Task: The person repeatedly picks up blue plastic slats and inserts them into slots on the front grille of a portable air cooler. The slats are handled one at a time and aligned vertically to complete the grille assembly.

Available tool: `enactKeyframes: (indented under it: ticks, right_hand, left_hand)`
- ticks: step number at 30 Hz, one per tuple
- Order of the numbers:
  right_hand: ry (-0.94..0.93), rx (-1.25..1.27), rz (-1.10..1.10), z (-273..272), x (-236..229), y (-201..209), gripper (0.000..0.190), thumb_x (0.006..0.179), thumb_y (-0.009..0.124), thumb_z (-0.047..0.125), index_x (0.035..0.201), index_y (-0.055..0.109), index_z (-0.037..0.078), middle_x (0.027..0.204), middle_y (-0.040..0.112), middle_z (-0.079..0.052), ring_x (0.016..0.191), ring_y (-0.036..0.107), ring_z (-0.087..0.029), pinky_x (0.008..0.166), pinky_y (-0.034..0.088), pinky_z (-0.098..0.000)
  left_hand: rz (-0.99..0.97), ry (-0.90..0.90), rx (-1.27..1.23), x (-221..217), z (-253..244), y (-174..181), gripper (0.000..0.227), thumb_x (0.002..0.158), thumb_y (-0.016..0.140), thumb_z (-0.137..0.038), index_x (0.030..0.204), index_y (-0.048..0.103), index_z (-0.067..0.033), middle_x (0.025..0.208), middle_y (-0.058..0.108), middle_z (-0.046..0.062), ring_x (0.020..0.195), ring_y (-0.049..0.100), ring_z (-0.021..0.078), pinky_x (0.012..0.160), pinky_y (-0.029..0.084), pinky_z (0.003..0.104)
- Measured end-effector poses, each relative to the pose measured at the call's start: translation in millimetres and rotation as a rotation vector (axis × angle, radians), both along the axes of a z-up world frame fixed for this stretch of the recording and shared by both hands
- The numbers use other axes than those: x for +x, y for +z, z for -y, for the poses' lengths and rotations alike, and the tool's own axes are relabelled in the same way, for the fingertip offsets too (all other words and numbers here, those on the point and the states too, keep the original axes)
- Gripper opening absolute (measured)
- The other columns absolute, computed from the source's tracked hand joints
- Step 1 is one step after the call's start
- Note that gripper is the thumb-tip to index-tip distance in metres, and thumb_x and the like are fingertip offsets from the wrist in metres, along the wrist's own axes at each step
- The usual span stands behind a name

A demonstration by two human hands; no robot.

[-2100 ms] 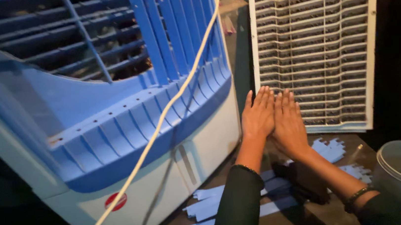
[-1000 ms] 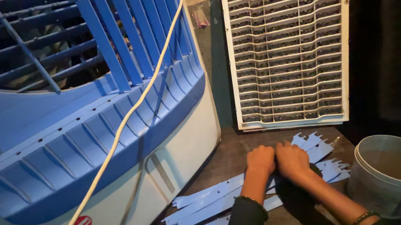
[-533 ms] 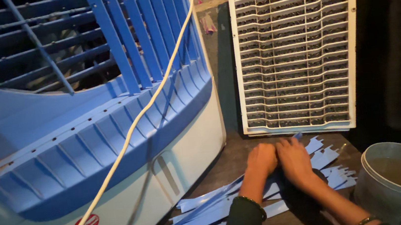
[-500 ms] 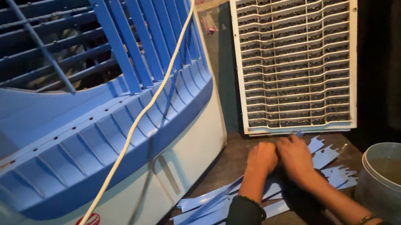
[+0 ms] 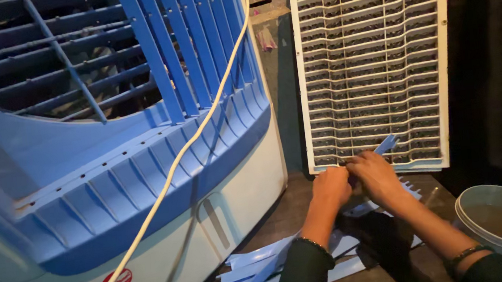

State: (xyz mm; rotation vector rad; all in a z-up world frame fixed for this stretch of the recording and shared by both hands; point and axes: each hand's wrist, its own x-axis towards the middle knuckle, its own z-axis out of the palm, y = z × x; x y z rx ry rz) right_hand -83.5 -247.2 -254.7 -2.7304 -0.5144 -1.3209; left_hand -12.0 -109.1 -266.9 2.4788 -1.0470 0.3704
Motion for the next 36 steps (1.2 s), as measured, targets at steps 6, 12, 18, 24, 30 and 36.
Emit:
enactKeyframes:
  ticks: [6,12,18,24,30,36]
  right_hand:
    - [-0.451,0.115,-0.416,10,-3,18,0.017,0.068,0.076,0.015,0.085,0.078,0.014,0.09,0.072,-0.013,0.096,0.069,-0.033,0.084,0.056,-0.0454]
    - [-0.261,0.026,-0.318,11,1,20,0.022,0.064,0.084,0.022,0.083,0.079,0.012,0.084,0.074,-0.016,0.089,0.07,-0.039,0.081,0.056,-0.0495]
    - [-0.156,0.132,-0.604,22,30,-9,0.018,0.077,0.075,0.017,0.092,0.076,0.008,0.094,0.075,-0.02,0.091,0.072,-0.039,0.079,0.058,-0.0456]
    - [-0.003,0.303,-0.439,55,48,-34,0.024,0.07,0.077,0.012,0.093,0.075,0.006,0.094,0.074,-0.022,0.093,0.071,-0.042,0.076,0.057,-0.0467]
    - [-0.107,0.376,-0.434,64,42,-25,0.027,0.068,0.077,0.01,0.093,0.073,0.001,0.095,0.074,-0.023,0.094,0.072,-0.042,0.08,0.057,-0.0477]
    - [-0.054,0.421,-0.18,22,21,3,0.047,0.062,0.07,-0.003,0.109,0.072,0.003,0.11,0.073,-0.018,0.105,0.067,-0.039,0.09,0.054,-0.0451]
  left_hand:
    - [-0.449,-0.163,-0.033,-5,-13,26,0.029,0.083,0.073,-0.035,0.094,0.079,-0.0081,0.092,0.082,0.018,0.091,0.08,0.0304,0.087,0.06,0.041]
    - [-0.284,-0.082,0.019,-7,-9,36,0.032,0.08,0.077,-0.023,0.109,0.08,-0.0108,0.107,0.075,0.022,0.103,0.071,0.0374,0.09,0.056,0.048]
    - [-0.102,0.086,0.163,-11,2,44,0.034,0.078,0.079,-0.021,0.109,0.076,-0.0074,0.115,0.073,0.018,0.108,0.071,0.0371,0.09,0.058,0.051]
    - [0.151,0.115,0.289,-31,29,51,0.017,0.086,0.075,-0.022,0.101,0.081,-0.0165,0.108,0.078,0.009,0.103,0.075,0.0279,0.086,0.057,0.043]
    - [0.269,0.093,0.305,-32,38,61,0.013,0.089,0.072,-0.018,0.095,0.083,-0.019,0.101,0.08,0.005,0.1,0.077,0.0245,0.084,0.058,0.038]
    - [0.027,0.124,0.228,-24,26,74,0.02,0.089,0.072,-0.018,0.107,0.079,-0.0125,0.116,0.075,0.013,0.112,0.071,0.0313,0.089,0.059,0.044]
